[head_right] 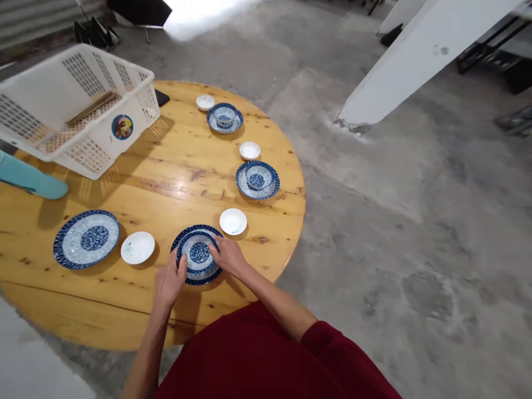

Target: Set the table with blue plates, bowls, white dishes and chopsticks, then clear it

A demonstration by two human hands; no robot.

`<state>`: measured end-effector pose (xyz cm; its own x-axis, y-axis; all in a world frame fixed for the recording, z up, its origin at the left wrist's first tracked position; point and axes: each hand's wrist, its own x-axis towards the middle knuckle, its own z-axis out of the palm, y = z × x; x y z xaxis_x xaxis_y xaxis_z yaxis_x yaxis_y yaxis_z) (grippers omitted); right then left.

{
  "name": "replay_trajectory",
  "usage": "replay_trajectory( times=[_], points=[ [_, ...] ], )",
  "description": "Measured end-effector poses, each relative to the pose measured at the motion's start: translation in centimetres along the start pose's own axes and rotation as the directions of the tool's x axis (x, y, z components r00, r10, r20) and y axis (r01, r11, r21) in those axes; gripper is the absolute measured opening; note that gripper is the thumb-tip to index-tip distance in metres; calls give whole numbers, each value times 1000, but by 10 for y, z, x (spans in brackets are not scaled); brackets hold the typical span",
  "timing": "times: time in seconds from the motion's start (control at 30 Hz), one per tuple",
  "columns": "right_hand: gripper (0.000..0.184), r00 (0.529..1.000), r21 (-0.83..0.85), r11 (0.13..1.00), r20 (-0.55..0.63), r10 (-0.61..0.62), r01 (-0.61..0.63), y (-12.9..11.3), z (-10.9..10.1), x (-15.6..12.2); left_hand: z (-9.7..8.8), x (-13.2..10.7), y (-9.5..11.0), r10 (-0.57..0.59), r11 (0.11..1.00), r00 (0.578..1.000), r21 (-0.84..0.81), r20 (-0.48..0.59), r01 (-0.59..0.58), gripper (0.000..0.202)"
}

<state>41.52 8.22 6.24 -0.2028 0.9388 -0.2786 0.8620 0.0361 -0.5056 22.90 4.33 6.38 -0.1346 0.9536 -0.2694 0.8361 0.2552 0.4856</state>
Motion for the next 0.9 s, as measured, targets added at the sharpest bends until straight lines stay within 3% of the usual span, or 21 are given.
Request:
replay_trajectory(
  times=[0.13, 0.23, 0.37, 0.5, 0.7, 0.9],
  points=[
    [25, 996, 142, 987, -31, 79, -74, -5, 8, -3, 1, -2, -1, -21, 969, 998, -243, 62, 36, 34],
    [23, 993, 218, 975, -101, 63, -39, -11, 10, -19, -5, -16, -1, -9, 966, 1000, -259, 13, 12, 31],
    [26, 977, 320, 946, -214, 16, 55, -13, 11, -59, -8, -48, -4, 56, 975, 998, -213, -33, -62, 36],
    [30, 959, 378, 925, -276, 64, 47, -3, 18, -107, 9, -78, -5, 126, 949, 992, -296, 30, -111, 39],
    [32, 942, 408, 905, -242, 233, -119, 19, 30, -165, 29, -117, 6, 223, 932, 947, -334, 233, -137, 35],
    [30, 963, 375, 923, -204, 175, -88, 47, 22, -182, 37, -140, 29, 164, 964, 953, -246, 254, -100, 32]
  ],
)
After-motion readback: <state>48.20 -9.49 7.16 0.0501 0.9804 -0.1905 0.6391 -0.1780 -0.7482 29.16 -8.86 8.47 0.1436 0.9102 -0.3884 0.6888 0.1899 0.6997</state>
